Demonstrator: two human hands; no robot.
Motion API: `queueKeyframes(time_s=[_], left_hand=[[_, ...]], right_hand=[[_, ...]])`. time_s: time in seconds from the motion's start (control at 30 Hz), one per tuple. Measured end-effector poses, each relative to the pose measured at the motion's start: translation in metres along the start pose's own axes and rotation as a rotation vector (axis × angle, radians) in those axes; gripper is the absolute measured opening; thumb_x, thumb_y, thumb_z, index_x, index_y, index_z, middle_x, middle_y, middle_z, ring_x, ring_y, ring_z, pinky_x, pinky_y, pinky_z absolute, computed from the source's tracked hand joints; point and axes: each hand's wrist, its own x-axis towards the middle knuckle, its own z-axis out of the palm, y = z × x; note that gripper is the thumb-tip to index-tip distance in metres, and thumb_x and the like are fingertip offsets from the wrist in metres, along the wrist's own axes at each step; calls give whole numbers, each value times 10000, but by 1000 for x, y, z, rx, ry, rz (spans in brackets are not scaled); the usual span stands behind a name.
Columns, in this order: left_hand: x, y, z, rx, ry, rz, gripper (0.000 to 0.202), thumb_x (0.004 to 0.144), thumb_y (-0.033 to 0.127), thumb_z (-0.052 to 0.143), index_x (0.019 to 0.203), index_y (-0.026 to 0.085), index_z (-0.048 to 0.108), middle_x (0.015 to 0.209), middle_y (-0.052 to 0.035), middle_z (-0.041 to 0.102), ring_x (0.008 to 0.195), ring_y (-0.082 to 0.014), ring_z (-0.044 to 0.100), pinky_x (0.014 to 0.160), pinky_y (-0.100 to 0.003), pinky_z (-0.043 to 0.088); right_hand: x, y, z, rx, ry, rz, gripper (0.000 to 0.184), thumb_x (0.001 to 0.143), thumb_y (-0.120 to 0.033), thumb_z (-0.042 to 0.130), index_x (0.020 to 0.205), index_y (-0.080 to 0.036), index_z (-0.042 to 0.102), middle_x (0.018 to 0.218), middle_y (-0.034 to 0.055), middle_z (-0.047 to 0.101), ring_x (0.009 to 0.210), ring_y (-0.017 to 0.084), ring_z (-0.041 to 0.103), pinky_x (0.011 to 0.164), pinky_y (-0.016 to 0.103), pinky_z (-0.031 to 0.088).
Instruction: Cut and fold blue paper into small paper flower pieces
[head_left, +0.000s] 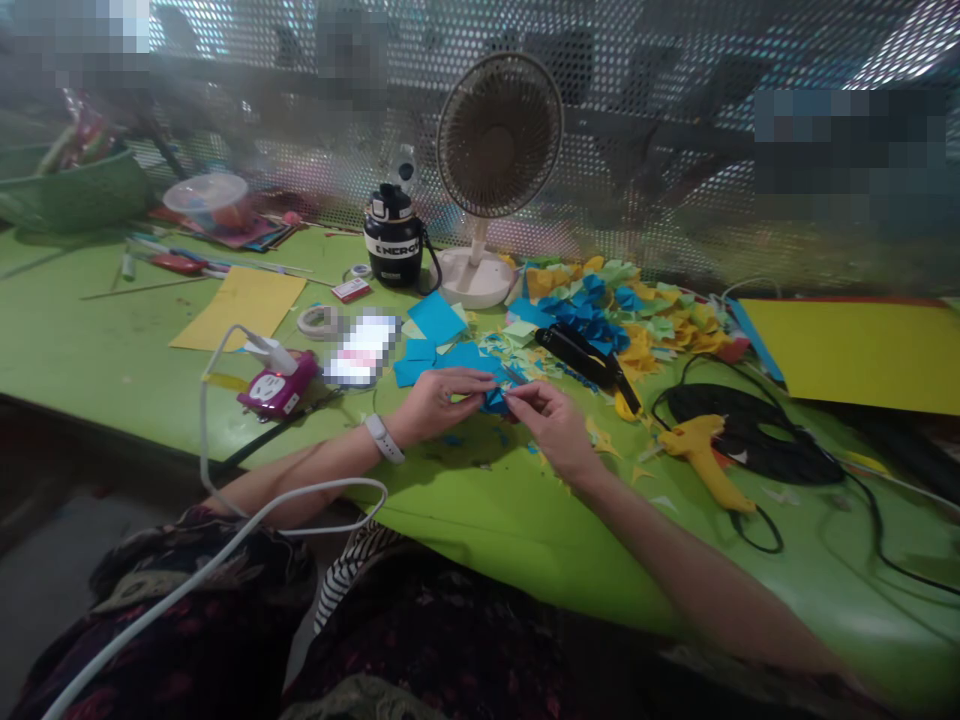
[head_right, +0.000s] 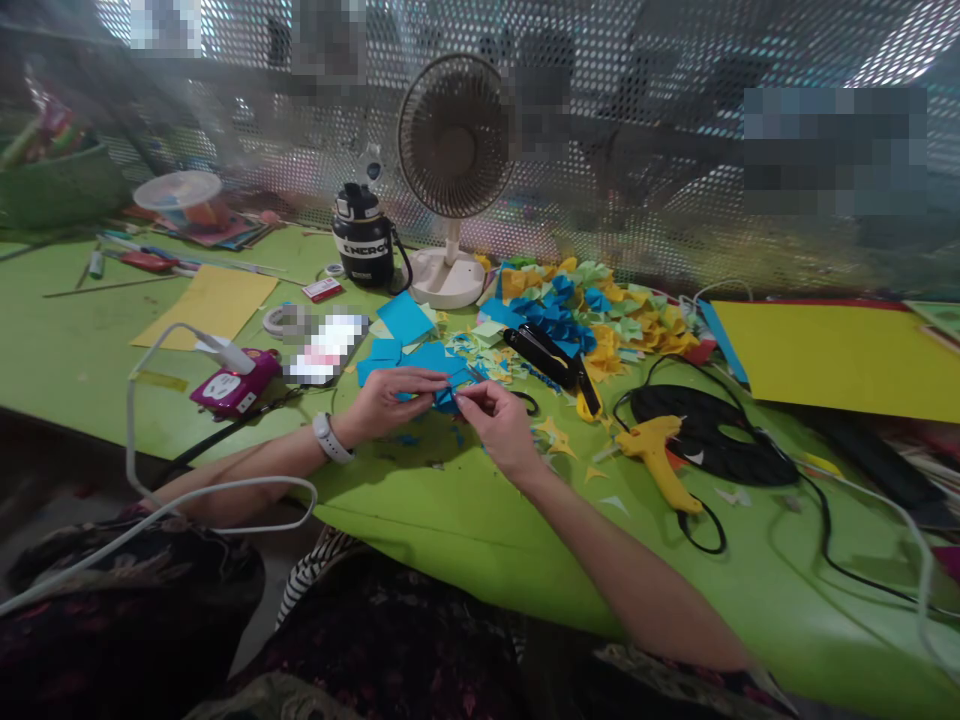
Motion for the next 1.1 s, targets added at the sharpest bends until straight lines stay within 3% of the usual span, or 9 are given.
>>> queueKeyframes(time_s=[0.17, 0.43, 0.67, 1.1], left_hand=[[0, 2, 2, -25, 1, -31, 201, 823, 295, 714, 984, 206, 793, 1049, -102, 775, 1033, -226, 722, 944, -390, 588], [6, 13, -5, -527, 82, -383, 458, 838, 436, 721, 1216, 178, 707, 1166, -120, 732, 1016, -235, 708, 872, -377, 602], [6, 14, -5, -573, 67, -399, 403, 815, 370, 746, 1165, 170, 722, 1099, -103, 737, 1019, -215, 697, 838, -350, 618], [6, 9, -4, -532, 60, -396, 319, 813, 334, 737, 1067, 142, 718, 1056, -89, 736, 885, -152, 692, 811, -317, 614]], right_hand=[[1, -3, 1, 79, 15, 80, 357, 597, -448, 866, 754, -184, 683, 677, -8, 691, 598, 116, 614, 620, 281, 536], [9, -4, -9, 395, 5, 336, 373, 499, -336, 926, 754, -199, 691, 633, -32, 672, 543, 95, 592, 558, 243, 512], [10, -1, -11, 437, -50, 389, 320, 553, -300, 903, 757, -207, 675, 610, -41, 649, 544, 96, 592, 544, 235, 512], [10, 1, -12, 372, -82, 345, 323, 569, -338, 888, 762, -206, 665, 653, -25, 662, 546, 103, 585, 561, 261, 517]])
